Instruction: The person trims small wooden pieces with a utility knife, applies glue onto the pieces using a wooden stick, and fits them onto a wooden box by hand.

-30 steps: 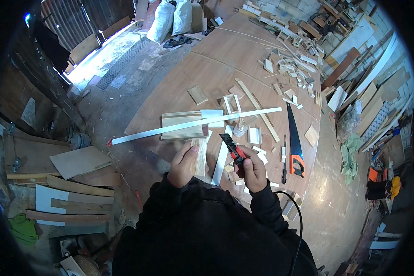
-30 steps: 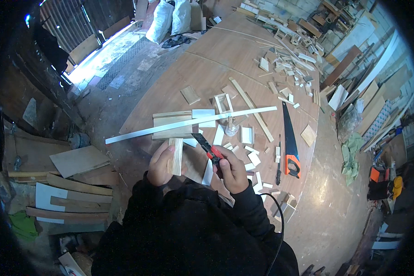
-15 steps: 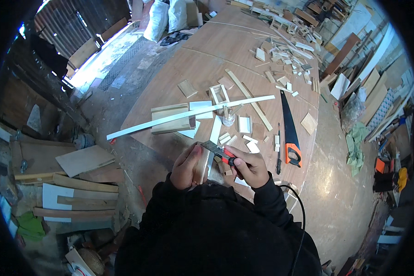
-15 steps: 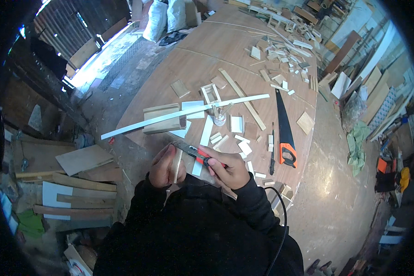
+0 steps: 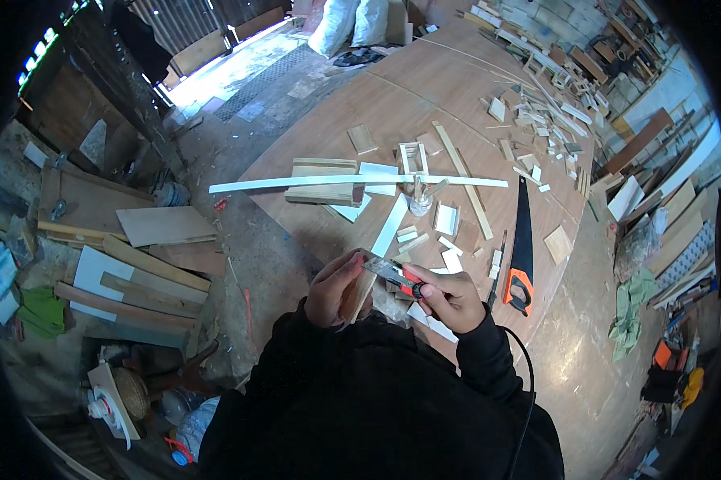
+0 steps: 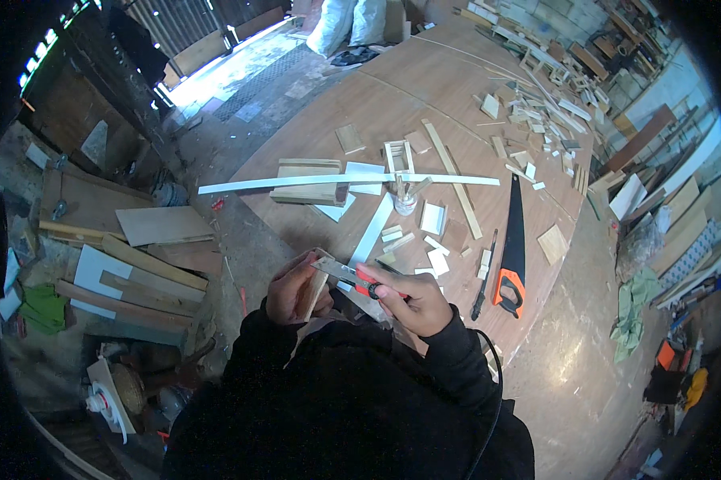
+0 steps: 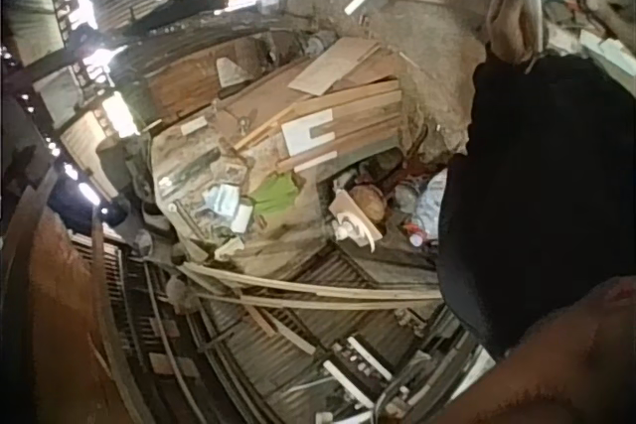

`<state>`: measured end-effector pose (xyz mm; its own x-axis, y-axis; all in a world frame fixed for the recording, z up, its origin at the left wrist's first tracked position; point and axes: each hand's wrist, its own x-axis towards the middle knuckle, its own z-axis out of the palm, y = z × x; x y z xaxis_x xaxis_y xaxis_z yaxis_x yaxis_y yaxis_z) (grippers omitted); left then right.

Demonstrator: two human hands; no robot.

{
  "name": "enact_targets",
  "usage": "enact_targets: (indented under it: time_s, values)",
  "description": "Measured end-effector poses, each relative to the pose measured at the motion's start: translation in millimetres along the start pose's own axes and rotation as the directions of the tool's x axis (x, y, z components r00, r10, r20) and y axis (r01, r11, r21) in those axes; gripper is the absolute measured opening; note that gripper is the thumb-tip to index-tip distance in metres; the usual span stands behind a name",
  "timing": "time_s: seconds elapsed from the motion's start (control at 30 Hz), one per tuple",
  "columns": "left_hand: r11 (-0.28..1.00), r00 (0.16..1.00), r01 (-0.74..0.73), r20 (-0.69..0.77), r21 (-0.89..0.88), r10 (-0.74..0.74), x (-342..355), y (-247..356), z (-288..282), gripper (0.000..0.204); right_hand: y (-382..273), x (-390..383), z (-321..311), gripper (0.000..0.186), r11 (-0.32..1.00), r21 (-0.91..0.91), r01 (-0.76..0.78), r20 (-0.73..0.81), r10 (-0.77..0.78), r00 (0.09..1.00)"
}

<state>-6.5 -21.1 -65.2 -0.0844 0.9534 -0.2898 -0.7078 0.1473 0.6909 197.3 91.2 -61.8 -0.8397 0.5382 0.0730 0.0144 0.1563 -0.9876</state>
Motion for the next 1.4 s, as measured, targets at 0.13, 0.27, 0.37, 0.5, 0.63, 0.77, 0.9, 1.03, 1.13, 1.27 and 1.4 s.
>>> enact_targets:
  time_s: [0.13, 0.27, 0.37, 0.5, 0.63, 0.77, 0.9, 1.03, 1.13, 1.27, 1.4]
  values:
    - [0.998, 0.993, -0.041, 0.106, -0.038, 0.045, -1, -7, 0, 0.033, 6, -4, -6, 0.037, 1.000, -0.002, 0.009, 0.028, -0.009, 1.000]
    - [0.998, 0.998, -0.015, 0.062, -0.060, 0.019, 2, -11, 2, 0.033, 4, -7, -14, 0.037, 0.998, -0.055, -0.013, 0.036, 0.015, 0.999]
    - [0.990, 0.999, 0.004, -0.037, -0.140, -0.009, 2, -12, 5, 0.032, 11, -7, -18, 0.036, 0.993, -0.087, 0.084, 0.045, -0.081, 0.996]
    - [0.991, 0.967, -0.086, -0.230, 0.103, 0.108, 5, 4, 21, 0.032, 17, -3, -9, 0.035, 0.917, -0.198, 0.346, 0.054, -0.342, 0.938]
    - [0.983, 0.985, -0.141, -0.080, 0.114, 0.151, 9, 1, 10, 0.030, 17, -14, -22, 0.035, 0.972, 0.116, 0.205, -0.073, -0.198, 0.978]
    - [0.981, 0.991, -0.130, -0.021, 0.143, 0.134, 12, -1, 15, 0.028, 18, 2, -25, 0.034, 0.975, 0.001, 0.220, -0.099, -0.219, 0.971]
    - [0.968, 0.985, -0.156, -0.041, 0.195, 0.167, 16, -7, 18, 0.029, 15, 9, -25, 0.034, 0.975, -0.077, 0.210, -0.056, -0.215, 0.975]
    - [0.993, 0.996, -0.084, -0.021, 0.082, 0.086, 12, -5, 16, 0.031, 12, 11, -25, 0.035, 0.984, -0.082, 0.158, -0.020, -0.161, 0.987]
    - [0.989, 0.994, -0.114, 0.013, 0.092, 0.113, 12, -3, 15, 0.033, 9, 10, -28, 0.035, 0.990, -0.084, 0.115, 0.024, -0.114, 0.993]
    - [0.998, 0.996, -0.061, -0.060, 0.022, 0.062, 10, -6, 15, 0.034, 6, 13, -32, 0.036, 0.966, -0.167, 0.196, 0.082, -0.184, 0.979]
    - [0.998, 0.991, -0.046, -0.123, 0.039, 0.051, 10, -4, 20, 0.033, 3, 14, -34, 0.035, 0.970, -0.161, 0.181, 0.082, -0.170, 0.982]
